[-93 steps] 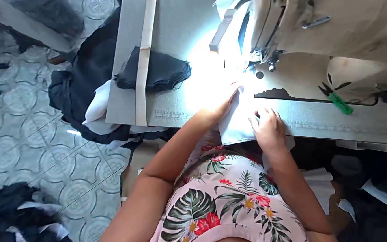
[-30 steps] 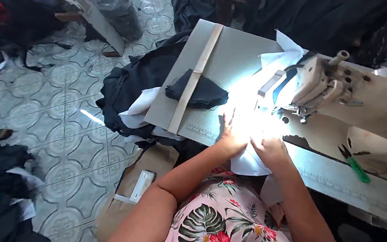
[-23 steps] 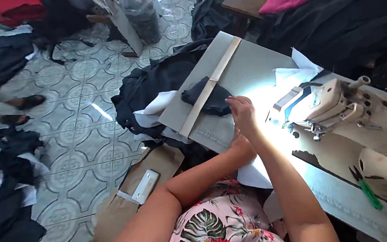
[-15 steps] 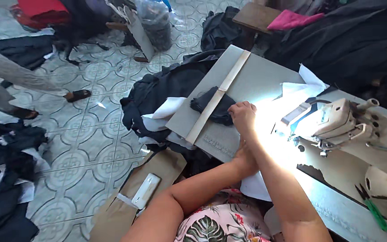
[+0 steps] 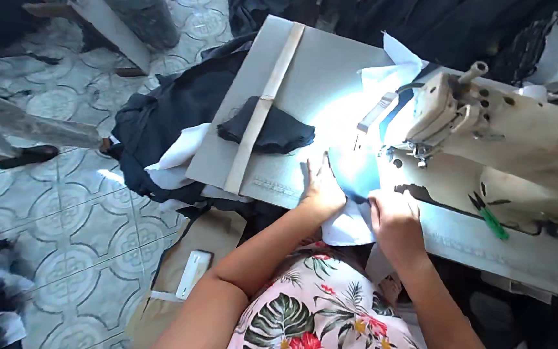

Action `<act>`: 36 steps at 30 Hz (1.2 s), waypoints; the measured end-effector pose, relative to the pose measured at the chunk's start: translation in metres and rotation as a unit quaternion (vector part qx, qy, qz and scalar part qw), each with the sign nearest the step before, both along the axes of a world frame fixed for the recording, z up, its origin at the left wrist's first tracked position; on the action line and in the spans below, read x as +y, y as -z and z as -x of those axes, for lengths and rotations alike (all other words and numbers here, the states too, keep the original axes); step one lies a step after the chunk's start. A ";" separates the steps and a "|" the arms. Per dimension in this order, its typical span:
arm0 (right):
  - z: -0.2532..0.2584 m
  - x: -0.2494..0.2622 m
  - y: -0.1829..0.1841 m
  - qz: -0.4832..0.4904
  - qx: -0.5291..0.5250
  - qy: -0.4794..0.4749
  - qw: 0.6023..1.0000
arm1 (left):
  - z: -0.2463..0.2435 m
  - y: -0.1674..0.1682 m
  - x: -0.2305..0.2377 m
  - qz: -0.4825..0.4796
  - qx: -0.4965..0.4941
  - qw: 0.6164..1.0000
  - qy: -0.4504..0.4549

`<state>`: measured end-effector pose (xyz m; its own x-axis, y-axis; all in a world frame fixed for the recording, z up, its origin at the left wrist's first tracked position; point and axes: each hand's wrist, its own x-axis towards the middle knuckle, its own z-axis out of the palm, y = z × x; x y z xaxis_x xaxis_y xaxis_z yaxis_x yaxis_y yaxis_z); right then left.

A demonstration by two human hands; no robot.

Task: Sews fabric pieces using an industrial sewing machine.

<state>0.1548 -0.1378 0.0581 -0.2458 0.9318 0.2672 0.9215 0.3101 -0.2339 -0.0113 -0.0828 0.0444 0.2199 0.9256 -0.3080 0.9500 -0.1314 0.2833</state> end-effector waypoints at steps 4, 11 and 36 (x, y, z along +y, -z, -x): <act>-0.018 -0.006 0.008 0.044 0.080 0.010 0.996 | -0.003 0.008 0.000 -0.064 0.030 0.997 -0.002; -0.017 0.015 0.046 0.012 0.033 0.055 0.998 | -0.005 0.006 0.001 -0.067 0.046 0.997 -0.009; -0.025 0.013 0.053 -0.030 0.088 0.075 0.993 | 0.004 0.025 0.002 -0.179 -0.066 0.981 -0.023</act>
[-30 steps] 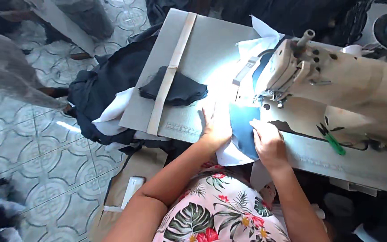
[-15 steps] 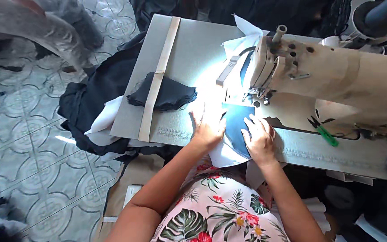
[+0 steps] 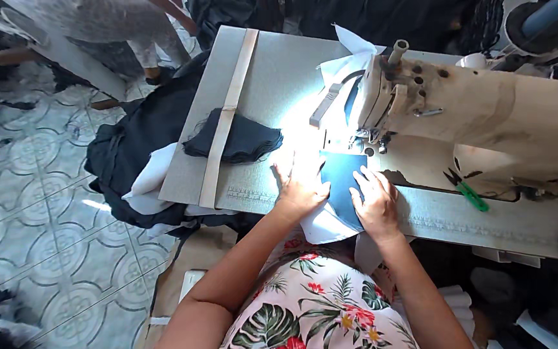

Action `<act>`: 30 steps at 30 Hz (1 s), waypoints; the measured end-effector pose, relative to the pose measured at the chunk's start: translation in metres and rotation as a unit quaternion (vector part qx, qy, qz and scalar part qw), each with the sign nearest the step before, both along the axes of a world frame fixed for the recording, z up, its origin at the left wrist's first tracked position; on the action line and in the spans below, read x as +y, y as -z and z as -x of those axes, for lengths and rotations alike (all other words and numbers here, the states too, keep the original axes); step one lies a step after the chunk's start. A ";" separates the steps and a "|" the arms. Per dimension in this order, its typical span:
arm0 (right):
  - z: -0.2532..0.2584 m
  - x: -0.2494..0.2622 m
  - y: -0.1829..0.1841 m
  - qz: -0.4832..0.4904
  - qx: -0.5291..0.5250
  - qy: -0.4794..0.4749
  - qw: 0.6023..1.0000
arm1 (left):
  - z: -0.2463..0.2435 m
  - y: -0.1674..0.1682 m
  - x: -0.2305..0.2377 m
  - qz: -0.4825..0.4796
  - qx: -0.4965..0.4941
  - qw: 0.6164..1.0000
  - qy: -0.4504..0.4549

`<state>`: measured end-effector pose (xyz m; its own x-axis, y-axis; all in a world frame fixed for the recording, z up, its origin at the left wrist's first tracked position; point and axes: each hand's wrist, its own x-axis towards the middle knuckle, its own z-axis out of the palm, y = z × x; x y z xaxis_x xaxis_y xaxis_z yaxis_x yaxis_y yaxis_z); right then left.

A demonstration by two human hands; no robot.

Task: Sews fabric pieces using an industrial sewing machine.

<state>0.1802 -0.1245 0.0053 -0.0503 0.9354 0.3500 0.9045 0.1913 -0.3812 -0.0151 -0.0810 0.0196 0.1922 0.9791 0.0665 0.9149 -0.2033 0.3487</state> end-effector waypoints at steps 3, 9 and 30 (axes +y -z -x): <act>0.000 0.000 0.000 -0.002 0.000 0.001 1.000 | 0.000 -0.001 0.001 0.006 0.000 1.000 0.002; 0.000 0.000 0.001 -0.004 -0.064 0.018 0.998 | -0.004 -0.012 0.002 0.071 0.065 0.995 0.002; -0.040 -0.013 -0.002 0.011 -0.116 0.093 0.989 | -0.050 -0.001 0.024 0.012 -0.024 0.982 0.186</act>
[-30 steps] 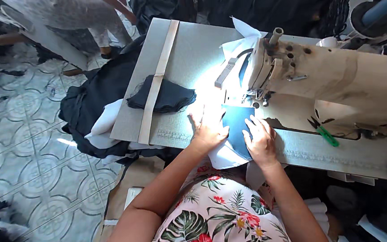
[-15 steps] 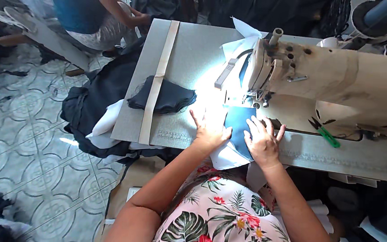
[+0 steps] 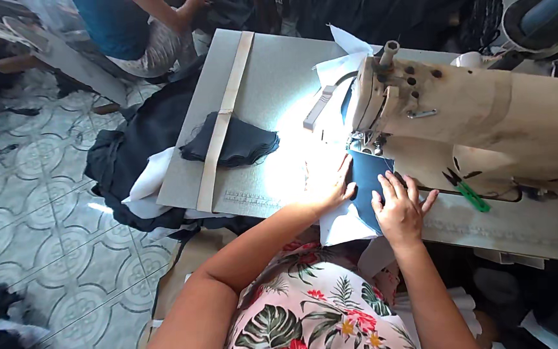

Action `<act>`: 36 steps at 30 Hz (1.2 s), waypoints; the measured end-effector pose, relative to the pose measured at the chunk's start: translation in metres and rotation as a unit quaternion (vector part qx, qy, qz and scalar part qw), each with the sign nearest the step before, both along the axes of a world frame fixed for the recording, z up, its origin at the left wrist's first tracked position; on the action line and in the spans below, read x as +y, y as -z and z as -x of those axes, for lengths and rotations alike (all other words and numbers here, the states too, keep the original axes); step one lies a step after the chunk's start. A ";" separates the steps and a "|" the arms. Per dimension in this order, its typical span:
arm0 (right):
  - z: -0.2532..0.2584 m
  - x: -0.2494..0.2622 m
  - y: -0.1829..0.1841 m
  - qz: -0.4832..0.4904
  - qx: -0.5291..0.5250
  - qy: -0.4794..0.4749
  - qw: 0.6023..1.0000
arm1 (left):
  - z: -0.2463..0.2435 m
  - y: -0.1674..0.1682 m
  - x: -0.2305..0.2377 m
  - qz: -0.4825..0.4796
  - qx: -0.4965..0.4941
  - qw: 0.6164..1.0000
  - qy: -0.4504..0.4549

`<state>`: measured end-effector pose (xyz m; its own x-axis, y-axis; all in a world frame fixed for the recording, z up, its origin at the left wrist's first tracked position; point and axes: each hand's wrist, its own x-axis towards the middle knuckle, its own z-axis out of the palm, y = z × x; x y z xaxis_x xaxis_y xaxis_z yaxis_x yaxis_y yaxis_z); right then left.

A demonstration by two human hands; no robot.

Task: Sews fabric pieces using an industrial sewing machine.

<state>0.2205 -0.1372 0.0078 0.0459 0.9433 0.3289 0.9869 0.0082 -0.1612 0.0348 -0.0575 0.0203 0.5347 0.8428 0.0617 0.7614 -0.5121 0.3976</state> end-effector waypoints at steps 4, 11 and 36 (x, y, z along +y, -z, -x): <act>-0.001 0.001 0.000 -0.002 0.002 0.003 1.000 | 0.000 0.005 0.003 -0.029 -0.019 0.999 0.006; 0.000 0.001 0.002 -0.006 0.000 0.005 1.000 | 0.001 0.006 0.002 -0.050 -0.009 0.999 0.008; 0.001 0.009 0.002 -0.002 0.009 0.015 1.000 | 0.004 0.011 0.012 -0.057 -0.020 0.998 -0.012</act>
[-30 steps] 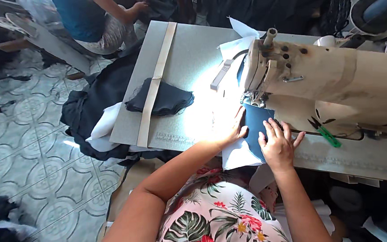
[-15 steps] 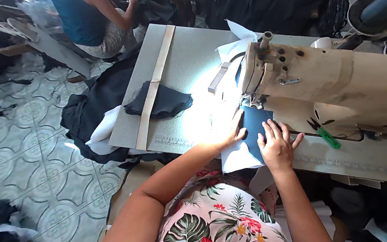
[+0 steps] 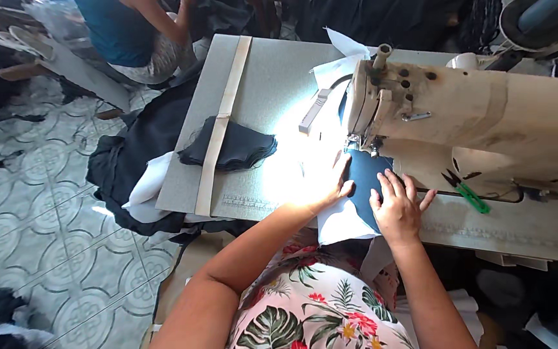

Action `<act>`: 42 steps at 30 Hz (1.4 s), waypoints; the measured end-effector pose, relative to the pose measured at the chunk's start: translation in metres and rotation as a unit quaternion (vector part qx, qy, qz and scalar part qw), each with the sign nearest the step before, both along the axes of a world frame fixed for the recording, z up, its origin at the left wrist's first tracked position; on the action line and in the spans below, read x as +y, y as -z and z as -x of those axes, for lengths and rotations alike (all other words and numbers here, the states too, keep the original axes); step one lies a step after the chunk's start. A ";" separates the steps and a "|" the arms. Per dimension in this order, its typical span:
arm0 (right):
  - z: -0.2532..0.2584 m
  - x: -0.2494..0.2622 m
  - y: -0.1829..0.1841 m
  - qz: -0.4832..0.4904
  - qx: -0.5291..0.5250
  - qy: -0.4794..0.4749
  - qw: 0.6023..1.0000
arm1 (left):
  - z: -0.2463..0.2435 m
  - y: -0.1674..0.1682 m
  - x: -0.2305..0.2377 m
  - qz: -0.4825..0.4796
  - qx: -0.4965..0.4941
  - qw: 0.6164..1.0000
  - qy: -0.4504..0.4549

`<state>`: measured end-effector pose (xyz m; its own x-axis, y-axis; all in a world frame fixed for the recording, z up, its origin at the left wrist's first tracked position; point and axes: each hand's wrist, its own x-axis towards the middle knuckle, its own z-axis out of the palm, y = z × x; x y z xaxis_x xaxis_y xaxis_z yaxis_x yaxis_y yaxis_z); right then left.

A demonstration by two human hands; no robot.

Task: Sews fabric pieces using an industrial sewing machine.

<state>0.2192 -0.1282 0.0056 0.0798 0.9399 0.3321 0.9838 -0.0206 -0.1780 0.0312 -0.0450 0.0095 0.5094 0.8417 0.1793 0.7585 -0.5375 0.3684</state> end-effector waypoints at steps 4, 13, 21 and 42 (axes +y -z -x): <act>0.001 0.006 0.000 0.000 0.002 0.000 1.000 | 0.004 0.001 0.000 -0.012 -0.019 1.000 0.002; 0.003 0.011 -0.003 0.015 0.001 0.004 1.000 | 0.017 -0.005 -0.004 0.007 0.012 1.000 -0.003; 0.007 0.029 -0.004 0.027 0.003 0.013 1.000 | 0.032 -0.010 0.026 -0.110 -0.052 0.985 0.121; 0.006 0.030 -0.006 0.045 0.025 0.023 0.998 | 0.016 -0.034 -0.040 0.011 0.015 0.962 0.273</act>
